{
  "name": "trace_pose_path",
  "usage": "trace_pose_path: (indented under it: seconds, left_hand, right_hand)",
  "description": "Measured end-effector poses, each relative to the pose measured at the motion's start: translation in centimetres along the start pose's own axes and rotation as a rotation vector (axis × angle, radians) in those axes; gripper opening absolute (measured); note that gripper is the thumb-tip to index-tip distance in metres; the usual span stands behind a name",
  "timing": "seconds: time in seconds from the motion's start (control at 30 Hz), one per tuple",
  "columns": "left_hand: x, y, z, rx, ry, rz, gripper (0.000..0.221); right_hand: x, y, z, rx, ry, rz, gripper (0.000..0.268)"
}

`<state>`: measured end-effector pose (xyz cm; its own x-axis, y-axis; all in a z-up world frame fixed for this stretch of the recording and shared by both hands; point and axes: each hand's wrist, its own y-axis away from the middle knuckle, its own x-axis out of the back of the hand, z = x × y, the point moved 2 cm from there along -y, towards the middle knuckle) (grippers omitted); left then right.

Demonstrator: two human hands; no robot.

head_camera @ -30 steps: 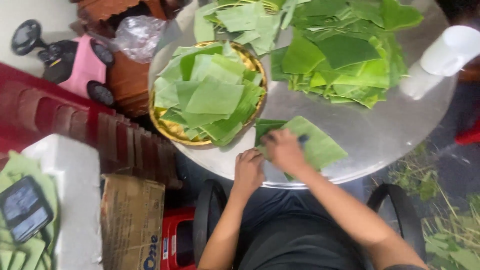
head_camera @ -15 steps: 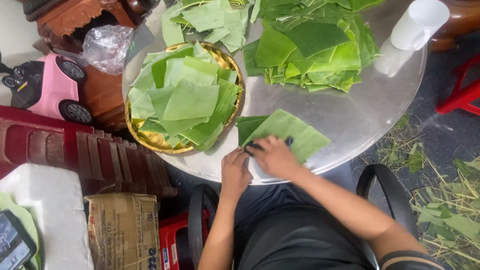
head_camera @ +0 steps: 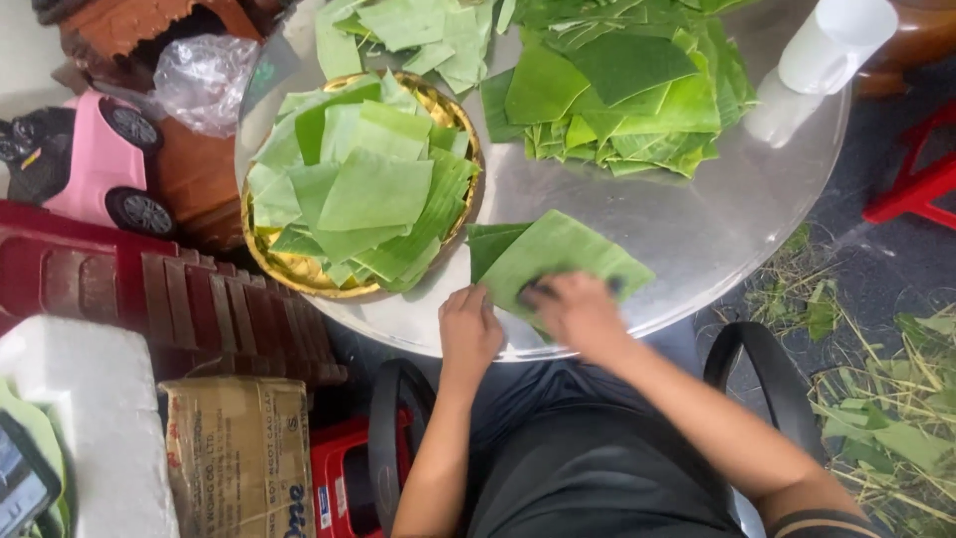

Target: A person is cleaning banana leaves by wiping them with a cloth and stacking them in a tray on a metal table.

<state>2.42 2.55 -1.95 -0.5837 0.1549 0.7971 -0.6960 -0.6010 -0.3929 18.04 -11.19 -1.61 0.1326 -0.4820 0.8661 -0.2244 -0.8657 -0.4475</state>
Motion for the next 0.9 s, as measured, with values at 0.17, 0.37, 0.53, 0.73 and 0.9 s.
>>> trace_pose_path:
  seconds: [0.17,0.37,0.53,0.73,0.9]
  left_hand:
    - [0.4,-1.0,2.4,0.076,-0.104,0.083,0.048]
    - [4.0,-3.3,4.7,0.298,-0.051,-0.157,0.058]
    - [0.3,-3.6,1.4,0.281,0.055,-0.142,0.04]
    - [2.7,-6.4,0.8,0.095,0.389,0.177,0.018]
    - [12.7,-12.9,-2.3,0.151,0.211,0.447,0.028]
  right_hand:
    - [5.5,2.2,7.6,-0.283,0.317,0.047,0.033]
    - [7.0,5.0,9.6,-0.396,0.405,0.162,0.031]
    - [6.6,5.3,10.1,-0.428,0.375,0.213,0.025]
    - [6.9,5.2,9.5,-0.469,0.329,0.216,0.024]
    - [7.2,5.1,9.7,-0.439,0.303,0.209,0.024]
